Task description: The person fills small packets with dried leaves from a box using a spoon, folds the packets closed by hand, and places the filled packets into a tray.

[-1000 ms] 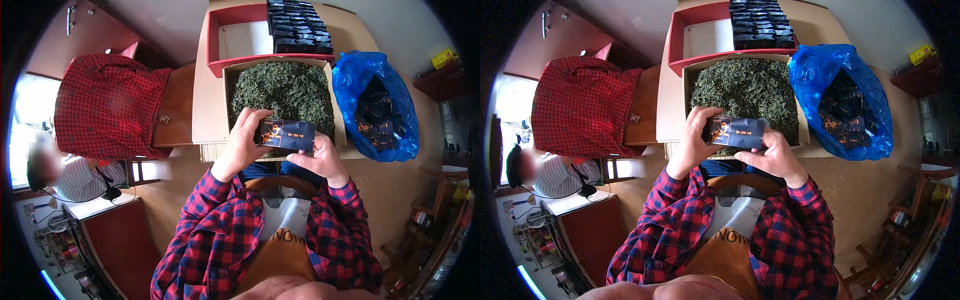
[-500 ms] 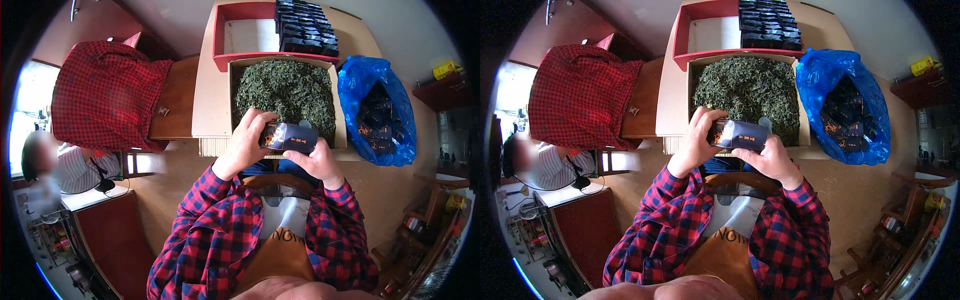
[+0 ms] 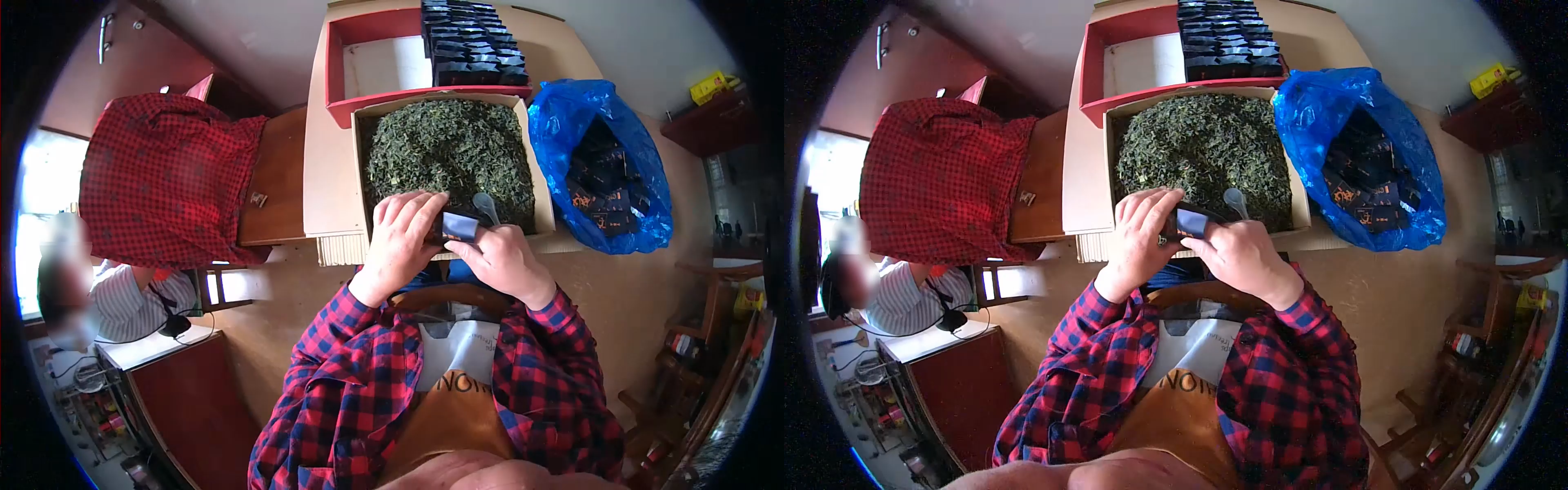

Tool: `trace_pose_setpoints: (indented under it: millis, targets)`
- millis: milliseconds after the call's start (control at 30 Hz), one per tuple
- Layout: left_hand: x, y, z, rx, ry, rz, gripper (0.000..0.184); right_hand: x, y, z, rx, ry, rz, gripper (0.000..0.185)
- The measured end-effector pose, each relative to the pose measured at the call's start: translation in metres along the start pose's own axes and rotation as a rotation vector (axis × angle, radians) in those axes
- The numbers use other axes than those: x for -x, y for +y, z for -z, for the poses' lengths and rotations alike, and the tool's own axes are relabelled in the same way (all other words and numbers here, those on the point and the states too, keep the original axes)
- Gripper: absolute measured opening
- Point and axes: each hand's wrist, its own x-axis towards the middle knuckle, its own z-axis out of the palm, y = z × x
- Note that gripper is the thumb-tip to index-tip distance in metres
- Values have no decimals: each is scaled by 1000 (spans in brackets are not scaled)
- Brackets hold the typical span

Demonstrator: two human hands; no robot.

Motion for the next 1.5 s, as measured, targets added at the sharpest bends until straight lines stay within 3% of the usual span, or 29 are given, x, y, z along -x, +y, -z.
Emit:
trace_pose_setpoints:
  millis: [133,233,300,367,400,433,467,567,633,733,767,867,933,1000,1067,1133,1333,1500]
  targets:
    - [7,-4,-12,139,-3,44,83,3,1,-9,11,63,2,19]
    - [11,-8,-16,233,2,85,81,2,-5,-2,-3,61,171,21]
    - [12,-8,-18,257,16,162,81,0,-11,12,-104,221,292,26]
    - [19,-15,-29,348,92,282,82,3,-14,34,-102,347,215,23]
    - [21,-20,-27,369,105,283,68,7,-11,45,-52,408,173,21]
    - [22,-17,-25,517,120,393,68,8,-6,54,30,426,127,18]
    - [22,-16,-24,664,138,501,68,11,2,59,99,393,79,18]
    - [22,-19,-21,771,199,537,68,23,33,59,288,307,43,19]
    - [21,-20,-22,874,224,624,70,26,47,57,594,12,109,23]
    - [20,-23,-21,818,202,609,72,19,57,52,668,-139,217,23]
    - [21,-24,-22,842,208,612,72,15,62,51,714,-188,284,13]
    - [22,-24,-25,894,221,644,72,5,84,45,700,-364,357,6]
    - [20,-20,-19,862,201,688,73,-3,95,41,625,-325,413,3]
    - [21,-22,-20,875,228,681,73,-7,96,42,484,-120,351,16]
    - [21,-23,-23,890,244,670,73,-15,84,42,477,-64,268,14]
    - [20,-25,-24,842,202,694,73,-21,76,40,217,211,54,13]
    - [12,-28,-30,753,222,527,70,-27,81,37,239,211,-16,15]
    - [19,-37,-33,760,172,600,75,-32,88,28,287,206,-6,14]
